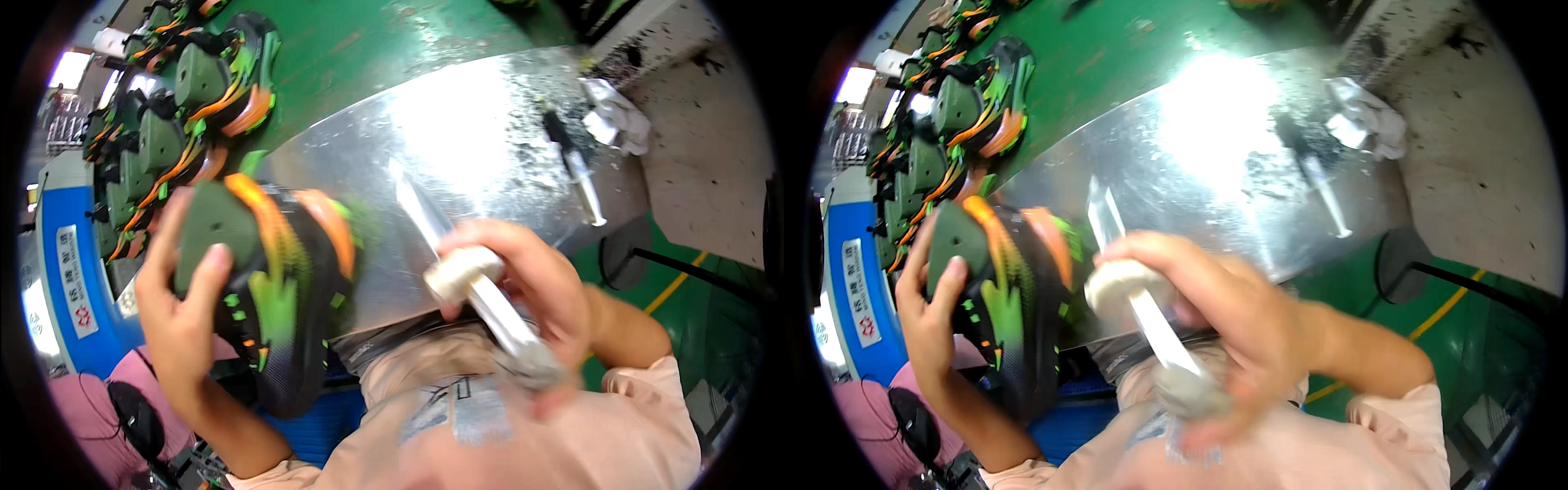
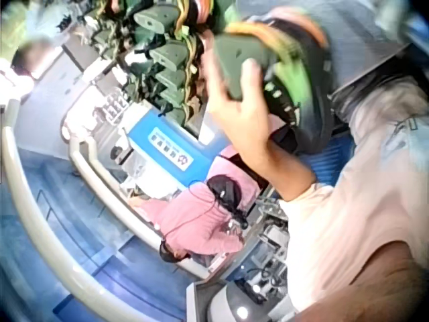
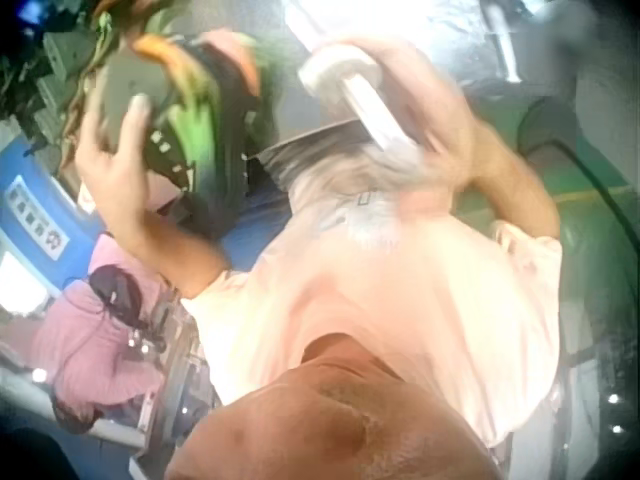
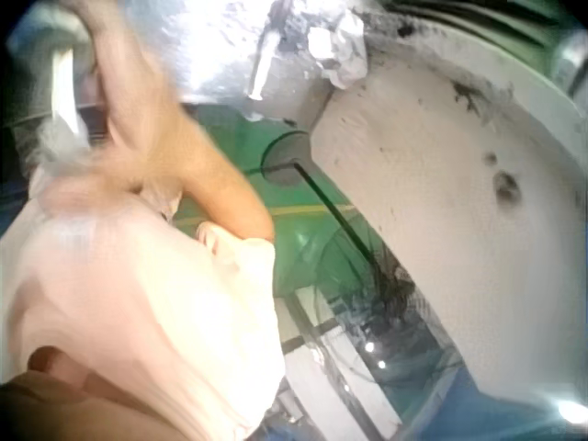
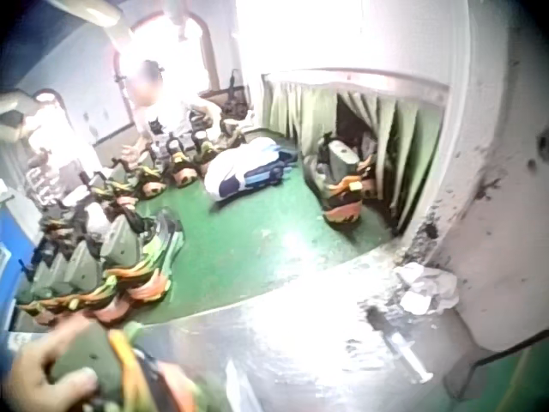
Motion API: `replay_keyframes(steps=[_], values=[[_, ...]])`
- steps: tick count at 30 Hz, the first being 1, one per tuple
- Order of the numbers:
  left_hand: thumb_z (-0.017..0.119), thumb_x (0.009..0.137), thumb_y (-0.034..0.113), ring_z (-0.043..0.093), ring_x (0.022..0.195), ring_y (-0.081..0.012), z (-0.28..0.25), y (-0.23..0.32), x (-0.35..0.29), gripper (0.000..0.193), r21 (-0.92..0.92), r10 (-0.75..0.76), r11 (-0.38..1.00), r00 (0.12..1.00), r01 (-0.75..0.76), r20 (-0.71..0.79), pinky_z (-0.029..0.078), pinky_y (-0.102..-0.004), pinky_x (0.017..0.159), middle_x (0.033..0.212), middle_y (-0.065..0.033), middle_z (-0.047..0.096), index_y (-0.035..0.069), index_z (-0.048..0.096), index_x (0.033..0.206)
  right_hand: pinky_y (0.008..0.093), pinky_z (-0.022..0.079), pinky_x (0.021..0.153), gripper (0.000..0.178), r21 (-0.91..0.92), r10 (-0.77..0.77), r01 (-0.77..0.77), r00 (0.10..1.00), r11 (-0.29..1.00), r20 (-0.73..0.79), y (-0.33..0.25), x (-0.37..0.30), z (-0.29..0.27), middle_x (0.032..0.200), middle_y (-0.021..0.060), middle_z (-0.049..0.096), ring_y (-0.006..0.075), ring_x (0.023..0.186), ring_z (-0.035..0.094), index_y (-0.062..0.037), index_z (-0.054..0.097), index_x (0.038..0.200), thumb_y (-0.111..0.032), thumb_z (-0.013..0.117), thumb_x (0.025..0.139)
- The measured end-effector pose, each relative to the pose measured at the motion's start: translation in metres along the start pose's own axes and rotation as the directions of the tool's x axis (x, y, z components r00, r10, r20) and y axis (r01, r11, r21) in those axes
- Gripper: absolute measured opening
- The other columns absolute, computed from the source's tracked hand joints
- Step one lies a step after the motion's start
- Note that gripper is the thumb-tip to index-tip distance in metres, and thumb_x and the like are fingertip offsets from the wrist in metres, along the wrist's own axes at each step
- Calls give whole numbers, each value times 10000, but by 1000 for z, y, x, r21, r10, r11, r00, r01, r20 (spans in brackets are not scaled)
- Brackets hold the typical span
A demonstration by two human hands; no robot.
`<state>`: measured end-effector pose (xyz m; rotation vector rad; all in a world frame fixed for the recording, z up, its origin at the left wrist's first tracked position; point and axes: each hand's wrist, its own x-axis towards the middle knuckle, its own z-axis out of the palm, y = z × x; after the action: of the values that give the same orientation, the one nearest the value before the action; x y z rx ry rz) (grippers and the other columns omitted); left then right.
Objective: The person applies adhesive into the seams of various shoes using a syringe and then wipes the area with a cloth, before refilling the syringe from a larger bottle.
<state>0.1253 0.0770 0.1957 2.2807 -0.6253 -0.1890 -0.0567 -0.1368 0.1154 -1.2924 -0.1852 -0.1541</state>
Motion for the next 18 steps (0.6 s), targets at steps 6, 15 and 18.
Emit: replay_keyframes(steps=[6, 15, 18], values=[[586, 813, 216, 523, 908, -141, -45, 7, -33, 535, 219, -242, 955, 953, 200, 185, 430, -263, 759, 1076, -86, 540, 12, 461, 1292, 383, 480, 671, 813, -944, 304, -46, 951, 327, 59, -31, 0, -31, 1071, 178, 482, 323, 914, 538, -73, 432, 1251, -393, 776, 587], [772, 289, 36, 525, 994, -345, -50, -8, 20, 822, 342, 399, 723, 767, -600, 502, 396, -407, 878, 1054, -123, 584, 54, 580, 1088, 349, 485, 685, 458, -940, -128, -310, 947, -145, -293, -26, -46, -68, 962, 91, 538, 254, 870, 538, -83, 506, 1189, -97, 628, 747], [800, 337, 138, 560, 919, -329, -53, -28, 21, 687, 176, 551, 696, 676, -696, 489, 420, -392, 826, 962, -121, 629, 45, 611, 991, 353, 490, 657, 406, -908, -24, -378, 925, -181, -380, -30, -67, -62, 925, 112, 531, 267, 785, 558, -81, 553, 1141, -40, 596, 740]])
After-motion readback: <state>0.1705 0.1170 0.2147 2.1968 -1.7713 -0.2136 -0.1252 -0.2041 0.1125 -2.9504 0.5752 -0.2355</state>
